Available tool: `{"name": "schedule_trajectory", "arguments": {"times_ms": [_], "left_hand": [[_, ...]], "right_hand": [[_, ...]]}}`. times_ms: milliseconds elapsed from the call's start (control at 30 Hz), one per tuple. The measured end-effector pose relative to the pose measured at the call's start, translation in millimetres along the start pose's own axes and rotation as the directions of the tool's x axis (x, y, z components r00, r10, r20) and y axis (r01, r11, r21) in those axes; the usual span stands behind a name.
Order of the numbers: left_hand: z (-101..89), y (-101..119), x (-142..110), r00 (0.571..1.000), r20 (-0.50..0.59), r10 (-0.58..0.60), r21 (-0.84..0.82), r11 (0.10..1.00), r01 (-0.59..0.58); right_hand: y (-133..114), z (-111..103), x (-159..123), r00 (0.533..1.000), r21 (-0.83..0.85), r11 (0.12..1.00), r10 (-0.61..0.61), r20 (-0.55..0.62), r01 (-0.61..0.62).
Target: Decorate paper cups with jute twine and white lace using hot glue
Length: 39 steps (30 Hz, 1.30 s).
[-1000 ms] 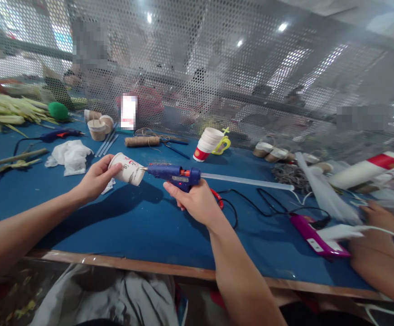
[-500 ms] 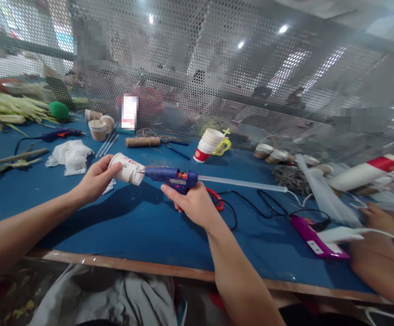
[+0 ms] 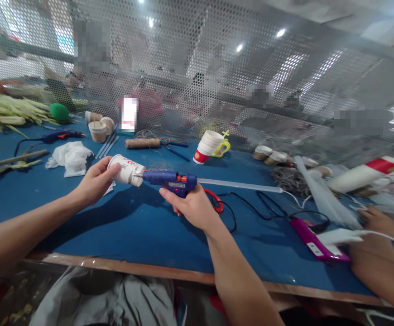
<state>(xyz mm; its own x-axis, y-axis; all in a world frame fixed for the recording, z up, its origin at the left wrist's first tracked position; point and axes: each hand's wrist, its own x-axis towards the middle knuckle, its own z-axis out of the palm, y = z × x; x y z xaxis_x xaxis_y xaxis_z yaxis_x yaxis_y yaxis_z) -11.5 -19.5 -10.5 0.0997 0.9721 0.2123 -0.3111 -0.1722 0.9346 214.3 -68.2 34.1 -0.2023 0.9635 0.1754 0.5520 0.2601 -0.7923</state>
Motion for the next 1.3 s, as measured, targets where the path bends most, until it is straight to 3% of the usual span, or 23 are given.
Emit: {"name": "schedule_trajectory", "arguments": {"times_ms": [333,533,900,1300], "left_hand": [[-2.3,-0.7,-2.1,0.995,0.053,0.082,0.03,0.996,-0.083],[-4.5,-2.5,-1.3,0.992,0.066,0.106,0.024,0.994,-0.108],[-2.0,5.1,-5.6,0.976,0.112,0.185,0.143,0.969,-0.2],[-3.0,5.6,-5.3,0.971,0.125,0.202,0.194,0.955,-0.223]], "right_hand": [[8.1,0.5,5.8,0.995,0.151,0.988,0.053,-0.082,-0.04],[0.4,-0.6,1.0,1.0,0.084,0.996,-0.002,0.0,0.001],[4.8,-6.6,3.1,0.995,0.115,0.993,0.03,-0.094,-0.02],[3.9,-10.9,1.0,0.999,0.021,0.999,-0.024,-0.048,0.025]]}}
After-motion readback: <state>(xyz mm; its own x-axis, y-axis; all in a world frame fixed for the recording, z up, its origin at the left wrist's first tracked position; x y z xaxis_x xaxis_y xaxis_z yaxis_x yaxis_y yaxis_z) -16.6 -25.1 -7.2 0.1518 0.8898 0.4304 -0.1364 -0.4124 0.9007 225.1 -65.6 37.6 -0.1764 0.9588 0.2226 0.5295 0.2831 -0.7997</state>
